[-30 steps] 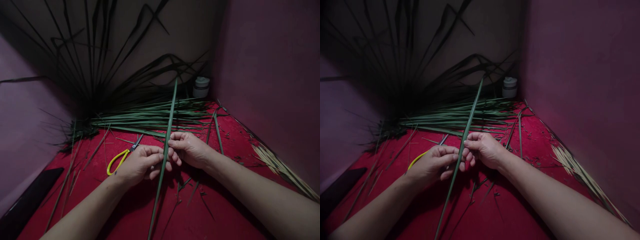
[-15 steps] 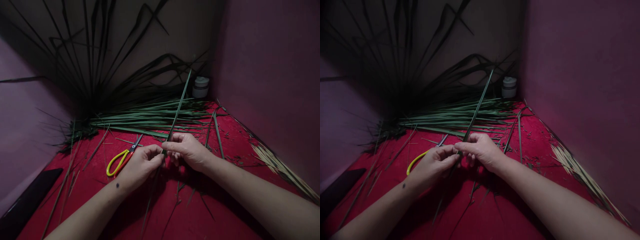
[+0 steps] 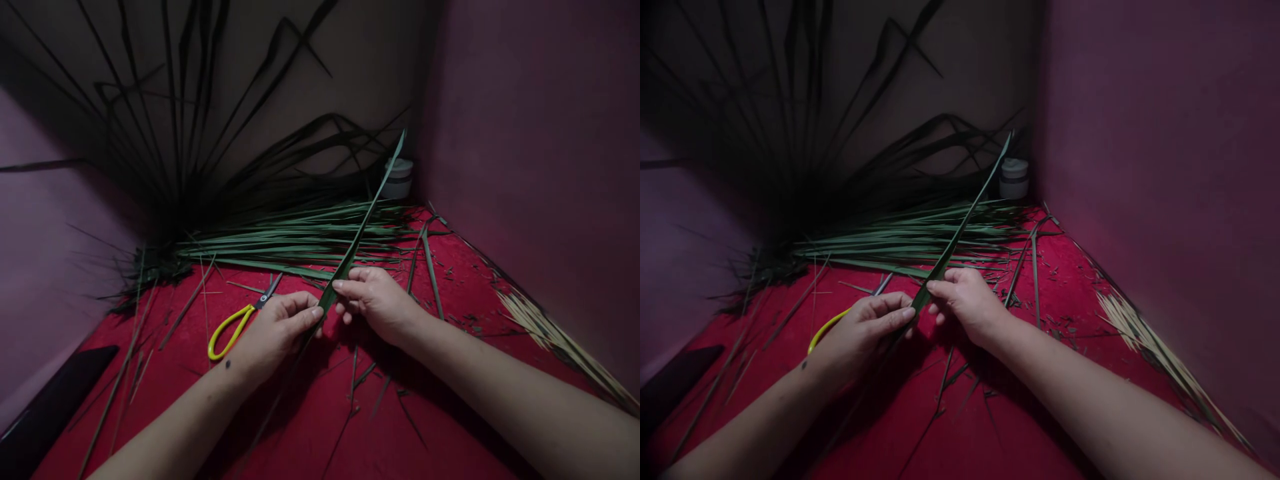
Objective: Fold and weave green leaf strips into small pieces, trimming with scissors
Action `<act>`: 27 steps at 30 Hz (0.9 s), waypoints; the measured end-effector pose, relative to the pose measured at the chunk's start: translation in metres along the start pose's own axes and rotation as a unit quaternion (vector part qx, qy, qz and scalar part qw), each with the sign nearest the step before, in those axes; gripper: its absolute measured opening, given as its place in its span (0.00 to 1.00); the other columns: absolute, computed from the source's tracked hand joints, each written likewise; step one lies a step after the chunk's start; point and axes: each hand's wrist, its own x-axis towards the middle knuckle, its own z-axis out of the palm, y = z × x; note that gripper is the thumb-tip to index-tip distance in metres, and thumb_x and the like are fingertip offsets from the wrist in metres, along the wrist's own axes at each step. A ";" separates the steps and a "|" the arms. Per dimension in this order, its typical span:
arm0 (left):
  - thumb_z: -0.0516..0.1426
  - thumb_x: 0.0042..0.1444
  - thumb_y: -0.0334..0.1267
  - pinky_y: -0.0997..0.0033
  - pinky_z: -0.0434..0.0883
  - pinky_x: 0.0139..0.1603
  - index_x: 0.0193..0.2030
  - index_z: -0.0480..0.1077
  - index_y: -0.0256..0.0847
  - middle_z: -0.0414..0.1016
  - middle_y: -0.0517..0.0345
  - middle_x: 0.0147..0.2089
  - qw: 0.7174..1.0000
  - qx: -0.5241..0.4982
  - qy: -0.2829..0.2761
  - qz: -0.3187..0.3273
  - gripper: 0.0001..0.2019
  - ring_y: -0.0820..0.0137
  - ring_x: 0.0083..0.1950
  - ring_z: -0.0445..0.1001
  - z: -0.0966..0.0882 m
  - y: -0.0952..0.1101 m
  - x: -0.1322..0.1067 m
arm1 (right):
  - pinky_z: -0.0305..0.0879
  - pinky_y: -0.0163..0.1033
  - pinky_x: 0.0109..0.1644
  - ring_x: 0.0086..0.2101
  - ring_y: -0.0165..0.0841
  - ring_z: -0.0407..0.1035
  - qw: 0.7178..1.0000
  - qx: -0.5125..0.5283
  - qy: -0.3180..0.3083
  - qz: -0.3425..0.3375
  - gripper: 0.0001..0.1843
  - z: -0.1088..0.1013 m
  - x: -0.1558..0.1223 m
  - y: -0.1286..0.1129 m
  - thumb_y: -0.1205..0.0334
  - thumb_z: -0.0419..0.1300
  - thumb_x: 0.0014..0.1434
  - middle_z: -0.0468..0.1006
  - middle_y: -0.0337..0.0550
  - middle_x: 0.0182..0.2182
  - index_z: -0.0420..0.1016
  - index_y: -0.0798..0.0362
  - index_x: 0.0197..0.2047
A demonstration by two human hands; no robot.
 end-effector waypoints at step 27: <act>0.61 0.45 0.39 0.78 0.53 0.23 0.26 0.68 0.36 0.69 0.60 0.23 0.992 0.094 -0.071 -0.049 0.08 0.77 0.22 0.60 -0.011 0.005 0.005 | 0.53 0.28 0.12 0.12 0.23 0.60 0.948 0.076 0.278 -0.139 0.04 -0.060 0.028 -0.046 0.68 0.57 0.47 0.67 0.33 0.13 0.66 0.56 0.23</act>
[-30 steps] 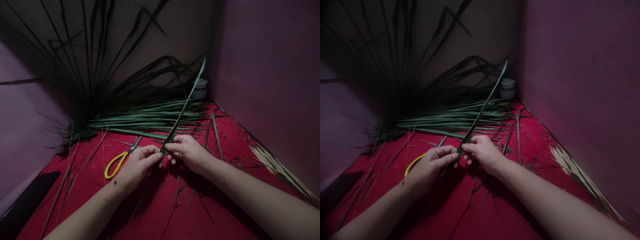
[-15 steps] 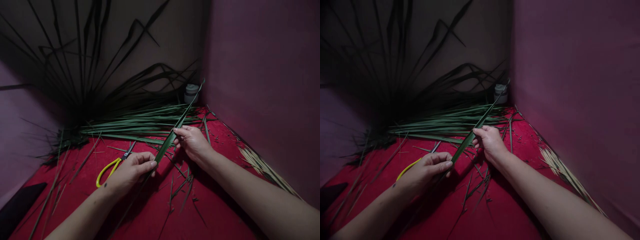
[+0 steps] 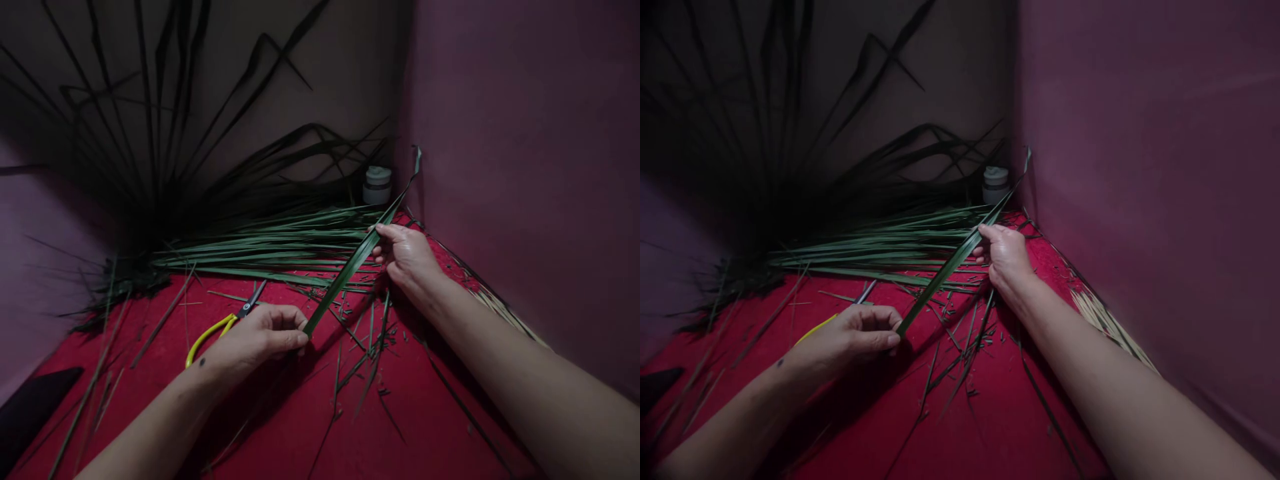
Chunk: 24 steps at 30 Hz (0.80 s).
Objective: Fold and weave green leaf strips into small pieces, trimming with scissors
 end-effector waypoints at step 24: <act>0.57 0.48 0.41 0.77 0.50 0.22 0.27 0.67 0.36 0.67 0.63 0.23 0.984 0.144 -0.092 -0.046 0.09 0.78 0.22 0.56 -0.021 -0.004 -0.001 | 0.43 0.30 0.08 0.08 0.24 0.53 0.992 0.031 0.118 -0.041 0.07 -0.018 0.025 -0.026 0.67 0.51 0.50 0.63 0.34 0.08 0.66 0.56 0.23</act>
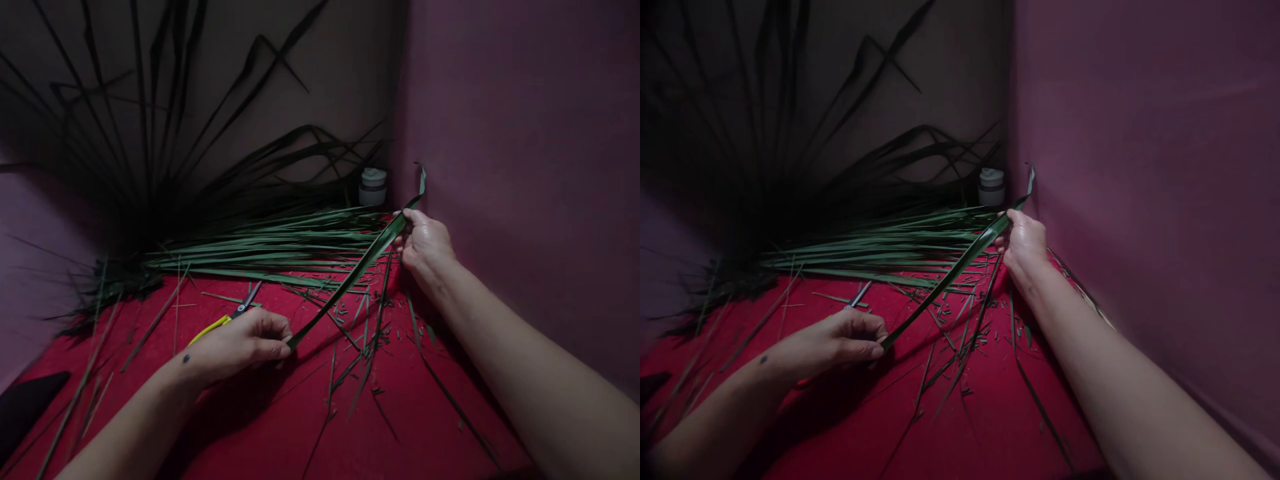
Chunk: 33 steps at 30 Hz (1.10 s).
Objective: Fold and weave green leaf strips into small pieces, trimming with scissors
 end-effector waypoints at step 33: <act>0.58 0.46 0.36 0.77 0.52 0.22 0.26 0.66 0.35 0.61 0.66 0.20 0.985 -0.104 0.121 0.068 0.07 0.79 0.21 0.55 0.023 0.012 0.002 | 0.58 0.29 0.16 0.16 0.25 0.63 0.889 -0.177 -0.404 0.127 0.07 0.013 -0.098 0.057 0.65 0.60 0.46 0.68 0.34 0.17 0.65 0.55 0.28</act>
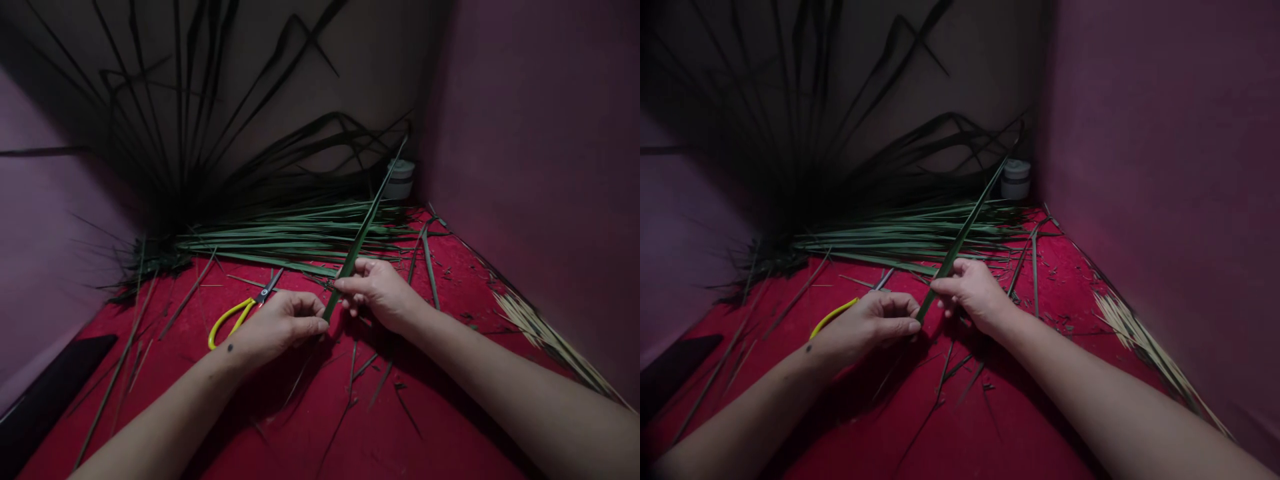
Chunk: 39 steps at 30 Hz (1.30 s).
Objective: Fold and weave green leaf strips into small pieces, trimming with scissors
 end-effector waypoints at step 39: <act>0.52 0.56 0.40 0.76 0.61 0.28 0.36 0.69 0.38 0.68 0.61 0.27 0.966 0.187 0.126 0.128 0.09 0.76 0.26 0.63 -0.004 0.034 -0.037 | 0.50 0.28 0.14 0.12 0.24 0.56 0.994 -0.092 -0.005 0.051 0.14 0.010 -0.010 0.006 0.60 0.58 0.49 0.65 0.32 0.13 0.68 0.55 0.39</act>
